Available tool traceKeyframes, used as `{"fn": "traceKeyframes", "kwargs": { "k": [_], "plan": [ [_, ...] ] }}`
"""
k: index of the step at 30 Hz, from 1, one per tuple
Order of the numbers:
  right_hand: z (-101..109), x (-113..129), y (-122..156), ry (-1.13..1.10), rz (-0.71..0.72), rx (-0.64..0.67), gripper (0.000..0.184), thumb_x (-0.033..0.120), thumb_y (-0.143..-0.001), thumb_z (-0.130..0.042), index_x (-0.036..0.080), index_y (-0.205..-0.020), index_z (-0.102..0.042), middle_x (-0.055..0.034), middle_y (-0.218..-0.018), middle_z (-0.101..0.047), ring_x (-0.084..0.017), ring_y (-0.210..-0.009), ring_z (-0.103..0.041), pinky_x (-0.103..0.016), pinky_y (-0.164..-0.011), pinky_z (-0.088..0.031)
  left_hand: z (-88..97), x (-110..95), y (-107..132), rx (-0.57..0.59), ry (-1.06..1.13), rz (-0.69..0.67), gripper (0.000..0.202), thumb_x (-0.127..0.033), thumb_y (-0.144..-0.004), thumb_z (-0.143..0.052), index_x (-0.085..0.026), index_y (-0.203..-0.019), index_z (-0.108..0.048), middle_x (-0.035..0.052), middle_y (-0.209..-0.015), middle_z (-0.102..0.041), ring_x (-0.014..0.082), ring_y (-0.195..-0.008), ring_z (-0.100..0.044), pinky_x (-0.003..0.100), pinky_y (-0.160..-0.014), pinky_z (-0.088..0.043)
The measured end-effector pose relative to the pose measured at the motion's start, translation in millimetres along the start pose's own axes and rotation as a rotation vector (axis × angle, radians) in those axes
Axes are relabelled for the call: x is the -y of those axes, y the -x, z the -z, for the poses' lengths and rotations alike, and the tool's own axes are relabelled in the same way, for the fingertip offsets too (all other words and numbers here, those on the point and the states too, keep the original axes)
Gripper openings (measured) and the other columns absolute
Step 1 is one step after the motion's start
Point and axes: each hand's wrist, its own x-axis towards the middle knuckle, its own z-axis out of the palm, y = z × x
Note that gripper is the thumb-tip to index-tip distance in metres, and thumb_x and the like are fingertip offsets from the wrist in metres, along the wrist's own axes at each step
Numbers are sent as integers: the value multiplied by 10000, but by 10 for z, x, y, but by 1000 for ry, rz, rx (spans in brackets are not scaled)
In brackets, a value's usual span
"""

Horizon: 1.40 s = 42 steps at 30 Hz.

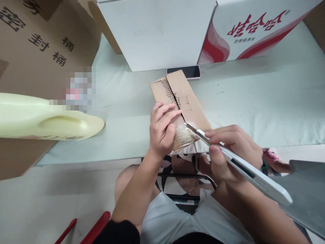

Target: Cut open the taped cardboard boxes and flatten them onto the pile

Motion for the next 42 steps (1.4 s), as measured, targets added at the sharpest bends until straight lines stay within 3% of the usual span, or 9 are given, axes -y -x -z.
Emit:
{"fn": "traceKeyframes", "kwargs": {
  "k": [6, 17, 25, 29, 31, 33, 36, 39, 42],
  "plan": [
    [41, 33, -12, 4, -42, 87, 54, 245, -925, -649, 226, -875, -654, -39, -806, -720, -184, -713, -708, -309, -590, -561, 0, -1, -6, -18, 10, -8, 385, -230, -946, -407, -210, -1121, -749, 87, -1261, -724, 267, -1246, -636, 542, -1270, -356],
    [74, 94, -40, -10, -11, 76, 115, 176, -901, -622, 233, -800, -625, -17, -718, -685, -158, -589, -636, -303, -525, -513, -13, 16, -3, -40, -8, -15, 388, -236, -939, -396, -228, -1103, -747, 75, -1249, -733, 266, -1235, -648, 547, -1261, -375],
    [178, 165, 13, -233, -54, -144, 184, 257, -944, -551, 256, -769, -606, 11, -597, -521, -182, -523, -541, -381, -532, -514, 30, 17, -5, -21, 3, -37, 366, -333, -986, -429, -225, -1157, -734, 94, -1283, -716, 287, -1308, -613, 565, -1273, -369],
    [200, -143, -74, -241, -203, -338, 58, 219, -917, -579, 260, -895, -615, 15, -696, -553, -159, -570, -569, -327, -547, -517, 117, 136, -9, 2, -22, -7, 414, -497, -1015, -441, -250, -1226, -697, 101, -1359, -672, 308, -1367, -577, 579, -1294, -334],
    [195, -456, -35, -64, -297, -269, 96, 243, -909, -604, 259, -1002, -626, 15, -746, -587, -125, -534, -513, -275, -502, -443, 183, 274, -9, -9, -19, 20, 432, -552, -1011, -461, -267, -1248, -683, 105, -1404, -642, 326, -1416, -539, 588, -1301, -313],
    [169, -809, 69, 208, -407, -55, 257, 287, -858, -654, 236, -1109, -635, -2, -795, -631, -120, -533, -480, -276, -512, -424, 253, 438, -7, -47, -11, 54, 467, -609, -992, -494, -277, -1271, -668, 114, -1443, -609, 345, -1461, -494, 590, -1289, -327],
    [104, -1219, 239, 459, -520, 181, 523, 347, -796, -659, 166, -1285, -616, -122, -1012, -682, -222, -766, -625, -393, -684, -555, 346, 661, 10, -95, 7, 121, 531, -673, -967, -521, -294, -1318, -647, 117, -1477, -571, 338, -1479, -476, 552, -1272, -356],
    [42, -1347, 300, 497, -464, 220, 592, 353, -821, -624, 118, -1364, -613, -251, -1306, -616, -354, -1159, -647, -573, -969, -558, 397, 808, 56, -131, 18, 185, 583, -706, -958, -514, -290, -1347, -642, 123, -1513, -525, 328, -1473, -481, 530, -1265, -366],
    [-20, -1280, 278, 372, -386, 327, 386, 365, -905, -570, 155, -1188, -728, -208, -1266, -685, -349, -1222, -661, -613, -1089, -514, 398, 896, 118, -116, 84, 229, 664, -761, -957, -440, -294, -1397, -610, 133, -1598, -413, 346, -1514, -446, 513, -1232, -415]
  ]
}}
